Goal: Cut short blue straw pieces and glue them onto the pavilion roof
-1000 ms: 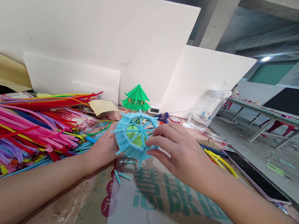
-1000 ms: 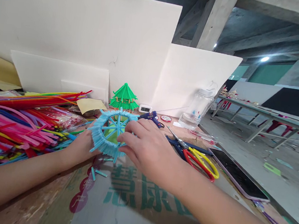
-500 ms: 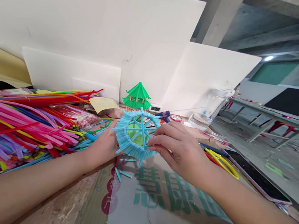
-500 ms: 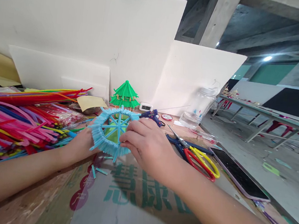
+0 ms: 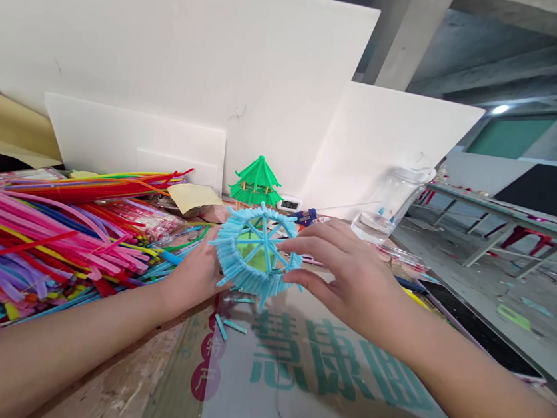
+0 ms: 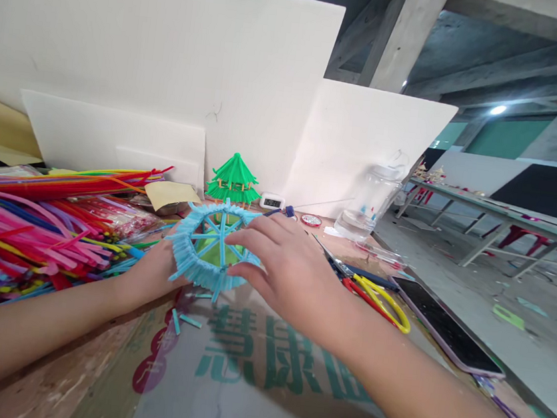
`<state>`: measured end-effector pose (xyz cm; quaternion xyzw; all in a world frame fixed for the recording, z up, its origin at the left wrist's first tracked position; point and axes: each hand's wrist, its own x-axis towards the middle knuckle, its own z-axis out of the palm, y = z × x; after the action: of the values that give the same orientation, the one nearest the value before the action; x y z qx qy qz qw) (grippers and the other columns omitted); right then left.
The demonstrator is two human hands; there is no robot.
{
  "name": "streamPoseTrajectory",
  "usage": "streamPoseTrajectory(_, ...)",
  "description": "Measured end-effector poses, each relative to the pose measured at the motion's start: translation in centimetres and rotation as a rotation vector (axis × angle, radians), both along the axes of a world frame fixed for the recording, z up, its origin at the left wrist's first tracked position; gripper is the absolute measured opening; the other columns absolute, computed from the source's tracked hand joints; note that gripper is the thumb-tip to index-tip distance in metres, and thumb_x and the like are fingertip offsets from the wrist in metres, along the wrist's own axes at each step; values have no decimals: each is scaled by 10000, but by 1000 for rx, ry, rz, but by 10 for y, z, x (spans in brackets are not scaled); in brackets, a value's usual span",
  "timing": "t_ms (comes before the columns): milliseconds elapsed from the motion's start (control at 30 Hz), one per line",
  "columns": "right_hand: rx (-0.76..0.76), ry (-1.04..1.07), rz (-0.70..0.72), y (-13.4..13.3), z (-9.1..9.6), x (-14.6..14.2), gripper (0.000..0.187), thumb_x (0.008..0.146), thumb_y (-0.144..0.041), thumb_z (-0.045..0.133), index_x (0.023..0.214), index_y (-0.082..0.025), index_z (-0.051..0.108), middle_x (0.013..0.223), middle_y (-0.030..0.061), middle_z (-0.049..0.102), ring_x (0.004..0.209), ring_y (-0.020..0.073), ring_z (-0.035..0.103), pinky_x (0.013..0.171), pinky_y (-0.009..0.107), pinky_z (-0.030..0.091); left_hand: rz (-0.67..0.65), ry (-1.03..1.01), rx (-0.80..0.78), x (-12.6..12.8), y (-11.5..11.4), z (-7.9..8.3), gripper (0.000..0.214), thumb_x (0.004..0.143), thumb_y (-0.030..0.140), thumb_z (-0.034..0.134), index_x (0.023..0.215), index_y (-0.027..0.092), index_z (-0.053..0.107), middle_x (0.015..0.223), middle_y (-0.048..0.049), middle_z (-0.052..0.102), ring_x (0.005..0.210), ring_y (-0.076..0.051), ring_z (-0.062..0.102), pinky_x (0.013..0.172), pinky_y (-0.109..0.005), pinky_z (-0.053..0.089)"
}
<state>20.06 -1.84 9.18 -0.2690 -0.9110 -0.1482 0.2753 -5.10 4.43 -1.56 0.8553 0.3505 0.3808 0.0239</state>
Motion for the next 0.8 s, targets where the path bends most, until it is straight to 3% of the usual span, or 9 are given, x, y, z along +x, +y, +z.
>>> streamPoseTrajectory(133,-7,40,27,1,3,2,121,960,-252,624,1043,-189,685,961,102,694,924,259,618,802,402,501,-19,-3,1,-1,1,1,354,898,423,622,1212,271,684,1381,-79,609,1299,-338,511,1130,-557,396)
streamPoseTrajectory(333,30,24,40,0,3,2,136,983,-231,577,1045,-171,682,959,111,694,933,259,617,805,413,504,-66,-100,-92,0,5,1,398,851,294,672,1245,255,628,1322,-51,655,1236,-300,585,1101,-481,446)
streamPoseTrajectory(633,30,72,45,0,6,-1,95,968,-213,598,1024,-192,672,930,101,710,908,249,645,771,389,523,-13,-167,-129,1,12,-7,550,882,436,666,1353,199,509,1402,-141,556,1323,-314,505,1140,-513,397)
streamPoseTrajectory(800,65,154,135,-23,5,12,181,1019,-273,491,1039,-273,670,806,62,692,739,216,640,660,382,516,31,-128,-137,0,13,-8,589,894,464,635,1374,159,484,1427,-170,527,1363,-321,469,1168,-524,355)
